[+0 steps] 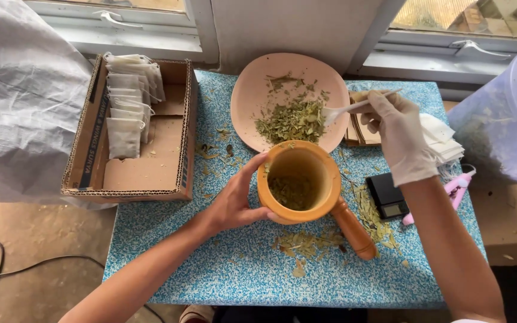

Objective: Scooping ground tea from a mortar into small tea bags using a plastic spoon and stirring with a wooden pestle.

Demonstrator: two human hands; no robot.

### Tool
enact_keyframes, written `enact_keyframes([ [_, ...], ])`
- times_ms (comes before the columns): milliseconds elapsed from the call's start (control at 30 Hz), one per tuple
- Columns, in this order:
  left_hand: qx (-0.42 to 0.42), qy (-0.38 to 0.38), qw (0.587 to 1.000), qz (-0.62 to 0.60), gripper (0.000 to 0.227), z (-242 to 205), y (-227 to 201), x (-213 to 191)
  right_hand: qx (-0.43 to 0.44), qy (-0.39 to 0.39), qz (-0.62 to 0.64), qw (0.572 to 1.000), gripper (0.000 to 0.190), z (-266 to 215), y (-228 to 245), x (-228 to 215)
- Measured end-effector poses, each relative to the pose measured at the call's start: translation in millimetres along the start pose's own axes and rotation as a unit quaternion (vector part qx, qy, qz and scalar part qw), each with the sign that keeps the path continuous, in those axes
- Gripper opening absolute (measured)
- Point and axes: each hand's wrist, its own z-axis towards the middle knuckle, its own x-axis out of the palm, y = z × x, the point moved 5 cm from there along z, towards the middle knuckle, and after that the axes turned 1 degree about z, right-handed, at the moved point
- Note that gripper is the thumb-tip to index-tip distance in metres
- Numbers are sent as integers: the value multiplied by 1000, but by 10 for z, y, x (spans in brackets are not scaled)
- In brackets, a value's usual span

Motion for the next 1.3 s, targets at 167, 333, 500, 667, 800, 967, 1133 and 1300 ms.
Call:
enact_keyframes([
  [167,2,6,1000,-7,133,54,-67,7,-6,-68,-14,998,22,5,-448,9],
  [333,-9,14,1000,13,151,63,-50,41,-91,-96,-52,990,17,-272,-211,259],
  [500,5,18,1000,10,148,124,-82,3,-275,-55,-184,942,17,-602,-53,455],
  [667,8,23,1000,-4,144,152,-52,35,-477,-126,-282,823,18,-823,-48,267],
  [800,9,23,1000,-10,144,185,-150,45,-587,-188,-253,746,19,-1173,143,176],
  [967,24,57,998,21,142,187,-175,-3,-620,-105,-227,744,22,-1630,216,308],
  [1133,47,92,995,12,138,184,-187,23,-620,12,-315,718,29,-1639,189,653],
  [1300,-24,50,998,43,157,185,-104,14,-598,35,-309,739,17,-1503,371,757],
])
